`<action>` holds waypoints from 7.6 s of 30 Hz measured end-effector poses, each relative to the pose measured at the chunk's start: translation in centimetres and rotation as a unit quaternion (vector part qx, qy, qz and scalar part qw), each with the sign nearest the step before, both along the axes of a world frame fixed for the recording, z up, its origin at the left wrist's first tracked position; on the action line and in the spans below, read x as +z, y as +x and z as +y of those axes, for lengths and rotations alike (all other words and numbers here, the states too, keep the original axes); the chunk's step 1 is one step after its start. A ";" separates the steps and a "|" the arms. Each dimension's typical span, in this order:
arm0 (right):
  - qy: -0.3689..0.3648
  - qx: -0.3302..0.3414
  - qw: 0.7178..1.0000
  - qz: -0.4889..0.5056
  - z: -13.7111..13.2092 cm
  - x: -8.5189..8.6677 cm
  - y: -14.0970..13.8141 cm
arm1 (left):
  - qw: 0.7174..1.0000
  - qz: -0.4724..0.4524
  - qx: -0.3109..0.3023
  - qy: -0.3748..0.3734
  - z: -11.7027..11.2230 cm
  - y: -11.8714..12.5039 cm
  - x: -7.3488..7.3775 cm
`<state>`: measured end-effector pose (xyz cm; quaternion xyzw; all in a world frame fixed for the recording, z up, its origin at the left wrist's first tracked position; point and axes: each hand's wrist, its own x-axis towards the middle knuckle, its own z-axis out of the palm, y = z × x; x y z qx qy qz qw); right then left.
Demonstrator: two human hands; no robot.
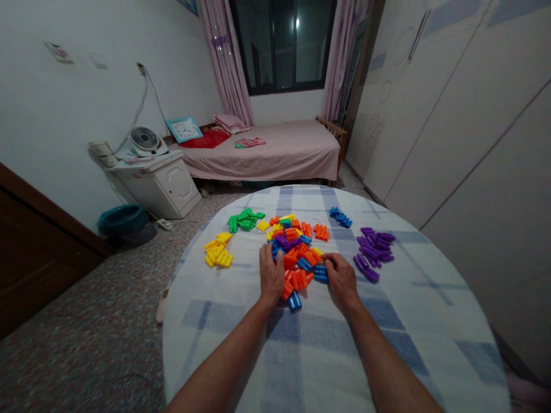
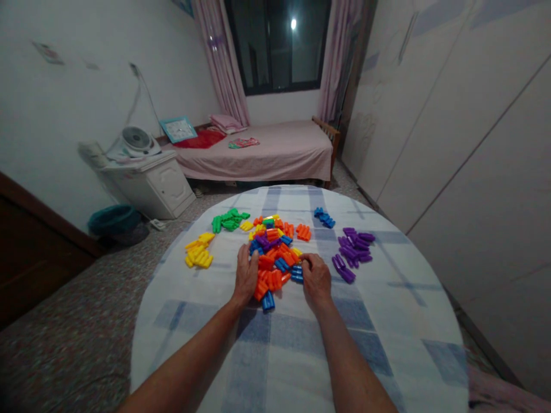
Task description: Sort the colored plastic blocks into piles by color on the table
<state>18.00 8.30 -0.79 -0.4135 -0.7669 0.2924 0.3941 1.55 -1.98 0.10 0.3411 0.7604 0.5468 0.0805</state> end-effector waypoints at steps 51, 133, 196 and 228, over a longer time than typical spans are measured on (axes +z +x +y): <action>0.036 -0.025 0.952 -0.303 5.2 4.7 -1.0 | 0.997 -0.049 0.024 0.053 1.4 -6.1 -1.8; 0.118 0.182 0.852 -0.477 12.8 6.1 -17.5 | 0.999 -0.034 0.020 0.022 1.4 -5.7 -1.3; -0.048 0.189 0.980 0.031 -4.2 2.3 -1.2 | 0.999 0.009 0.018 0.046 1.4 -5.6 -1.0; -0.020 -0.049 0.997 0.052 0.8 -0.6 0.9 | 0.890 0.349 -0.182 -0.228 -0.4 9.6 3.7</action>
